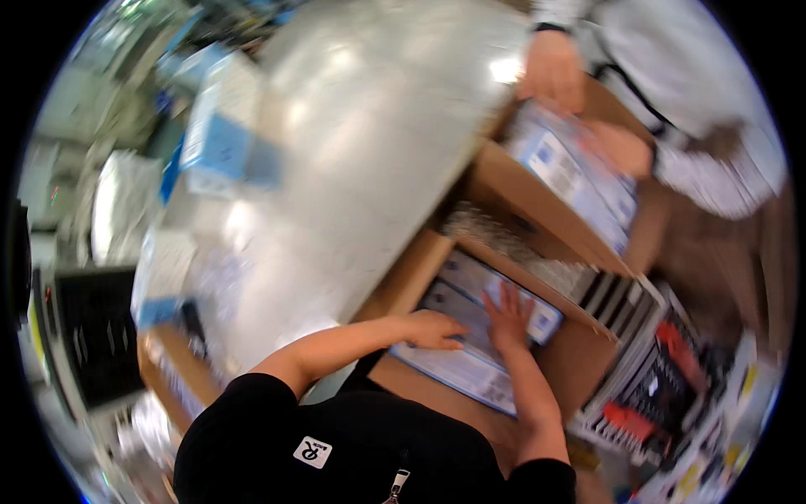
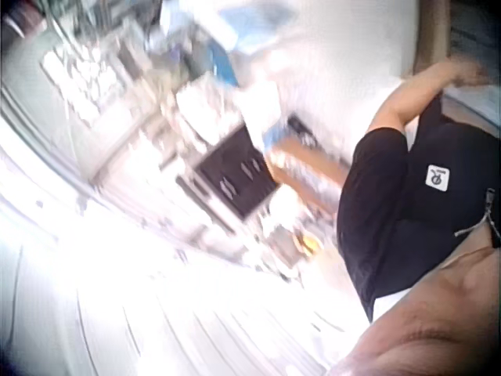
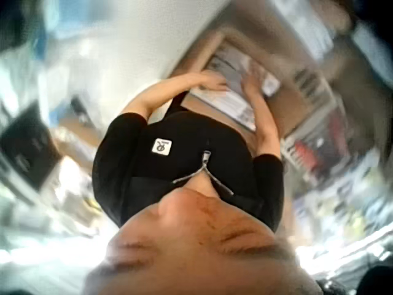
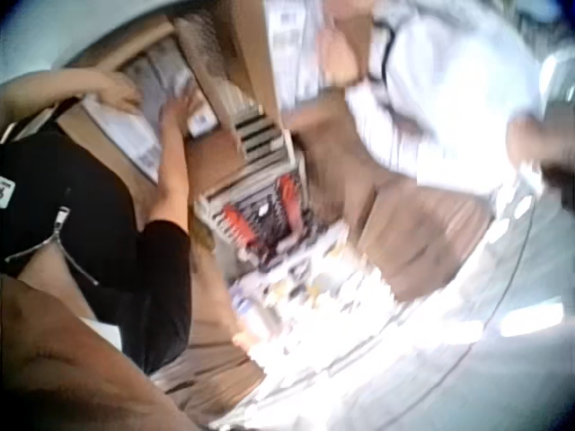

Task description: The person packs multiple white and blue boxes into larger cardboard cartons, organizes them, and places the filled cartons onto a conveyor belt system.

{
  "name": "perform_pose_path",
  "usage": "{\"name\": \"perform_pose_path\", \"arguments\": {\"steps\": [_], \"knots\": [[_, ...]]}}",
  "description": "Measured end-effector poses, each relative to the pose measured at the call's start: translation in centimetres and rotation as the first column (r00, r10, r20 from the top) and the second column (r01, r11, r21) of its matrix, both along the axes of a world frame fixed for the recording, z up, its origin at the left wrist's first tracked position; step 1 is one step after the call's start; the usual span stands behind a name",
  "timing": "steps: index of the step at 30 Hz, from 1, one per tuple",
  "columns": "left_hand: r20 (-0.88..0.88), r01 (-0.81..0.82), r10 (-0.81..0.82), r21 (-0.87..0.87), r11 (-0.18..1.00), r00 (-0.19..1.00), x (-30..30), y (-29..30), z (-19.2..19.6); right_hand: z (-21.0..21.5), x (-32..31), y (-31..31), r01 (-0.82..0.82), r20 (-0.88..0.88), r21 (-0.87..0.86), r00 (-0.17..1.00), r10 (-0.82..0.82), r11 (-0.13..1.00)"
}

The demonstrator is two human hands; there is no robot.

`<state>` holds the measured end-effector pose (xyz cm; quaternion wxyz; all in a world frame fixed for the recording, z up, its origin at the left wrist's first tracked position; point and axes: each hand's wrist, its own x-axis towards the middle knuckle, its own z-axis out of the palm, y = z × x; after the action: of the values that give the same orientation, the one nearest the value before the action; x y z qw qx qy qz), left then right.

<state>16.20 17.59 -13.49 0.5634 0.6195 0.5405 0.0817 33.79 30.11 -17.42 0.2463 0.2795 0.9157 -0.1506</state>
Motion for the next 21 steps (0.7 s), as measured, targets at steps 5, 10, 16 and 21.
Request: {"name": "perform_pose_path", "arguments": {"steps": [5, 10, 16, 21], "knots": [[-0.078, -0.583, 0.869, 0.712, 0.391, 0.488, -10.8, -13.0, 4.5, -1.6, -2.5, 0.5, 0.043, 0.271, -0.148, 0.963, -0.002, 0.988], [-0.21, -0.598, 0.95, 0.801, 0.032, -0.23, -19.6, -28.8, 5.2, -5.0, -2.3, 5.5, 0.081, 0.113, -0.425, 0.993, -0.036, 0.902], [-0.651, -0.489, 0.714, 0.725, 0.485, -0.257, -25.1, -24.3, 5.6, -2.5, -2.0, 6.0, 0.178, -0.174, -0.522, 0.935, -0.308, 0.834], [-0.614, -0.278, 0.587, 0.528, 0.803, 0.528, -20.8, -21.1, 2.5, 5.4, -4.8, 1.1, 0.017, -0.335, -0.439, 0.924, -0.182, 0.898]]}}
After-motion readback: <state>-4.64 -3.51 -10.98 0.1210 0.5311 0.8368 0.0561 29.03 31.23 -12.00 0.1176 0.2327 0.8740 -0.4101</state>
